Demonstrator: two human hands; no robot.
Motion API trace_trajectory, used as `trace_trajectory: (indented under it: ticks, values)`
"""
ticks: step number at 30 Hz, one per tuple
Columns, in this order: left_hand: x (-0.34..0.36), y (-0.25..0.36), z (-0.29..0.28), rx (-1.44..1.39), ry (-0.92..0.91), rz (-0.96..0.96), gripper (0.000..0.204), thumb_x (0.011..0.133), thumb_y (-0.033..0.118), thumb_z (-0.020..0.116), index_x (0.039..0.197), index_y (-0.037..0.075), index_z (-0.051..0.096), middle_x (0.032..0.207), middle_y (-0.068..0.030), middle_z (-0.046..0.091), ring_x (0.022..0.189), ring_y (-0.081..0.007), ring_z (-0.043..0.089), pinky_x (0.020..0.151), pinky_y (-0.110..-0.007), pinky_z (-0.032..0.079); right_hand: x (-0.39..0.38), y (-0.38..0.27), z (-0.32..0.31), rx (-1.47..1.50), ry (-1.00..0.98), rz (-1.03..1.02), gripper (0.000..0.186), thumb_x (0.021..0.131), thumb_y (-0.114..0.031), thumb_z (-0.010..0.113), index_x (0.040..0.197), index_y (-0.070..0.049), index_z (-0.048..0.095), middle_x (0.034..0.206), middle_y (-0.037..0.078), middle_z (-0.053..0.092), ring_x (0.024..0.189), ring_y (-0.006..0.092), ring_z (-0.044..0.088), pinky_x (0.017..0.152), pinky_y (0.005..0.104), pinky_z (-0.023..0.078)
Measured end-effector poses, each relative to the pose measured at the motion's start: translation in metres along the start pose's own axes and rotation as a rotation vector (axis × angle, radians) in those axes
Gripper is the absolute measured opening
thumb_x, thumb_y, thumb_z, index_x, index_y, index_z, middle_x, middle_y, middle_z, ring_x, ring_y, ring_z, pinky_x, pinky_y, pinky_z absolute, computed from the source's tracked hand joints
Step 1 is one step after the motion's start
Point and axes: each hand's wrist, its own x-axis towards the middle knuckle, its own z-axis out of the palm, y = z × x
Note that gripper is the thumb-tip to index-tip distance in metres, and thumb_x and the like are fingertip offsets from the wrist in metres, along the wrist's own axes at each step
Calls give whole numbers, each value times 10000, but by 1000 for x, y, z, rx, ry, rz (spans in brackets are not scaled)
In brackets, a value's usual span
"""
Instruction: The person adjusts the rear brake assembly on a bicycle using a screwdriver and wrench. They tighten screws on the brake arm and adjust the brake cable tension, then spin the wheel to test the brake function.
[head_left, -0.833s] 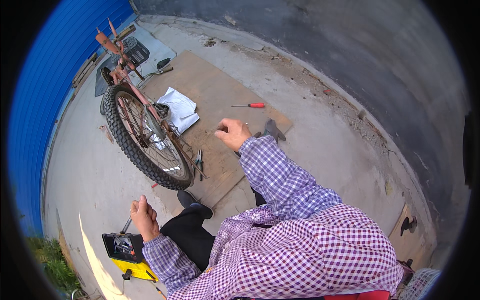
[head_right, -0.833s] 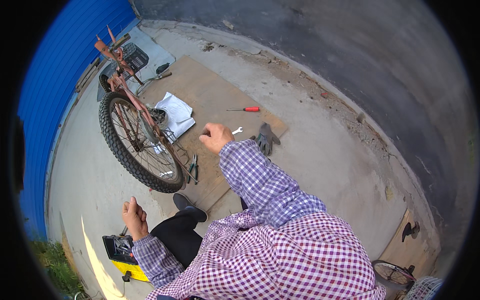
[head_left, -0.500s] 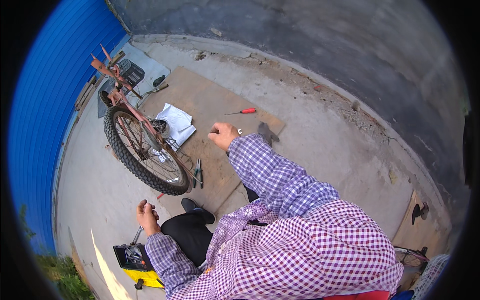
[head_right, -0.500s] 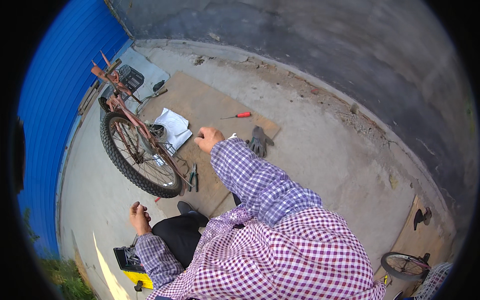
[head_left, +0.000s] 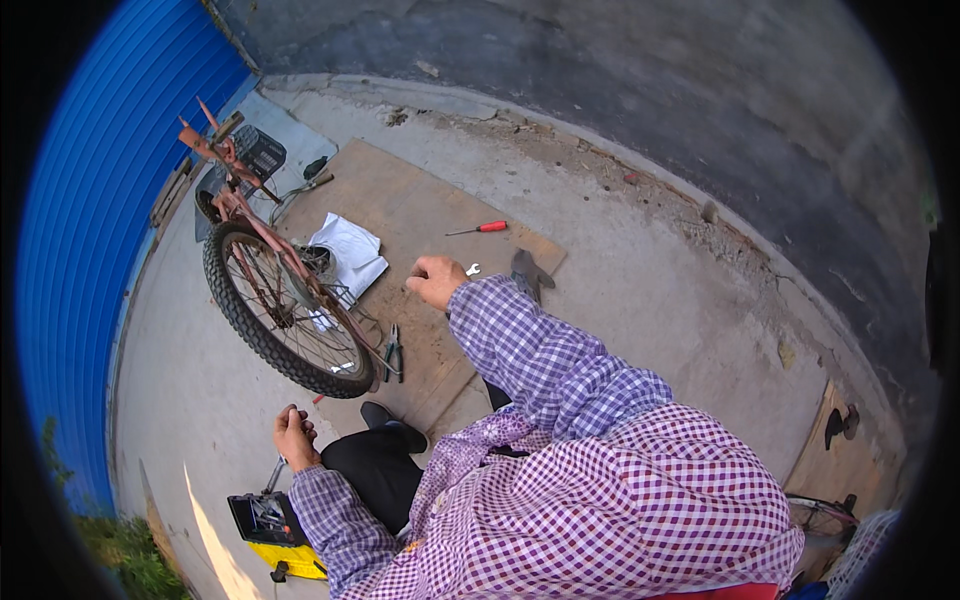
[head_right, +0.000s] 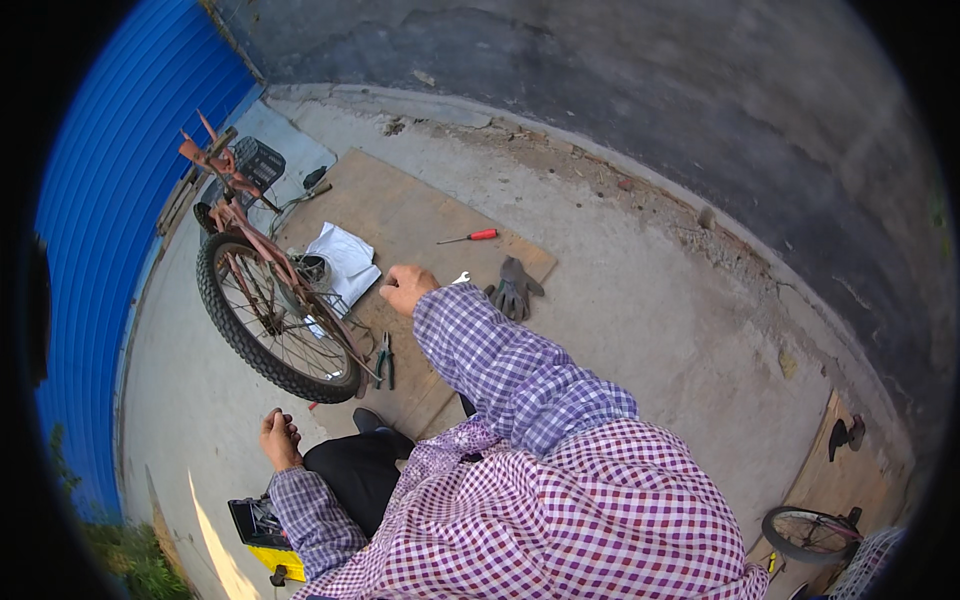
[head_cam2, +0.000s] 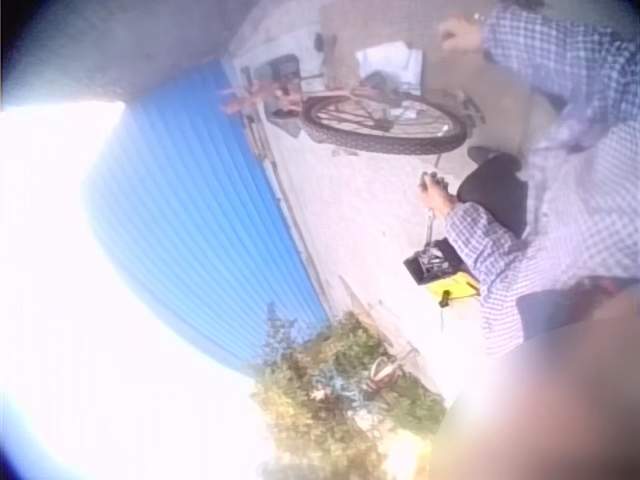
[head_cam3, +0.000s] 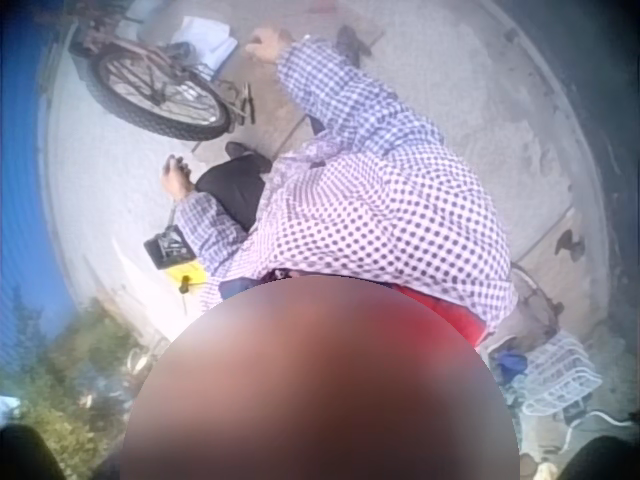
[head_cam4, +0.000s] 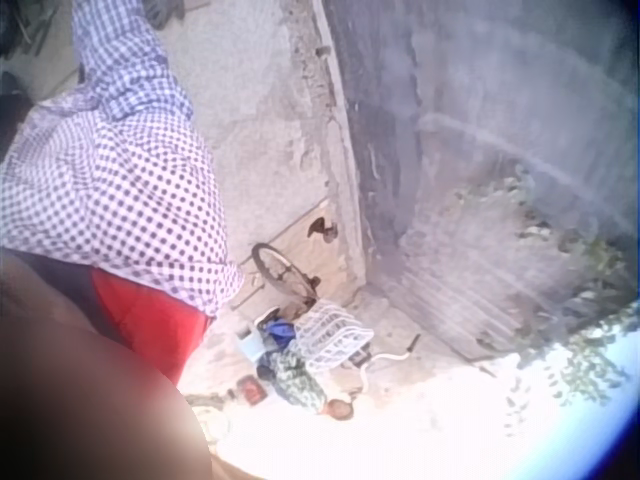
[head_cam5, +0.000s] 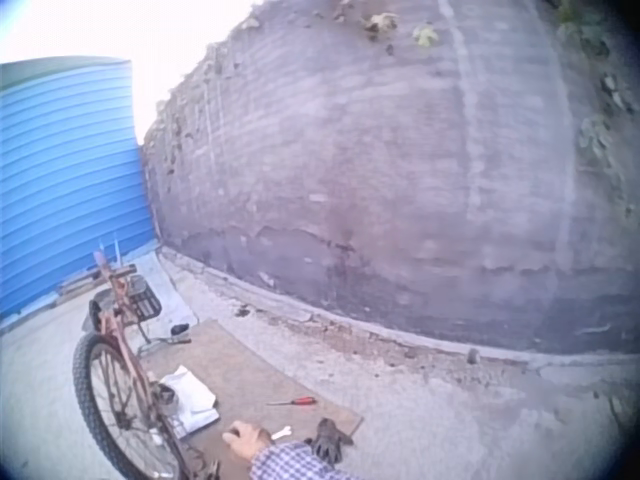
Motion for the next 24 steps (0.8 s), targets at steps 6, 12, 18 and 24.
trace_trajectory:
  ticks: [6, 12, 18, 24]
  values:
    - [2, -2, -3, -40, -30, 28, 231, 996, 221, 621, 1129, 32, 630, 823, -35, 639, 622, -95, 552, 514, -231, 447, 2, 4, 11, -57, -3, -48, 311, 853, -277, 689, 1042, -31, 709, 995, 156, 731, 904, 270, 703, 851, 394, 547]
    - [3, -4, -7, -46, -6, 18, 283, 1005, 360, 596, 1018, 77, 604, 746, -3, 584, 574, -79, 522, 479, -223, 423, 4, 9, 24, -75, 13, -88, 284, 845, -259, 696, 999, -20, 715, 920, 145, 741, 819, 243, 721, 797, 382, 561]
    - [-4, 9, -2, -51, 161, -48, 424, 1009, 488, 545, 791, 131, 473, 605, 36, 393, 432, -69, 334, 377, -254, 252, 5, 9, 25, -87, 13, -106, 277, 847, -250, 702, 994, -15, 711, 882, 143, 736, 767, 230, 717, 757, 372, 565]
    - [-15, 25, 6, -163, 130, -88, 523, 1001, 589, 491, 705, 168, 398, 542, 58, 304, 394, -71, 247, 361, -259, 175, -1, 0, 24, -60, -25, -80, 283, 862, -253, 704, 1000, -5, 702, 856, 138, 729, 737, 212, 707, 726, 368, 565]
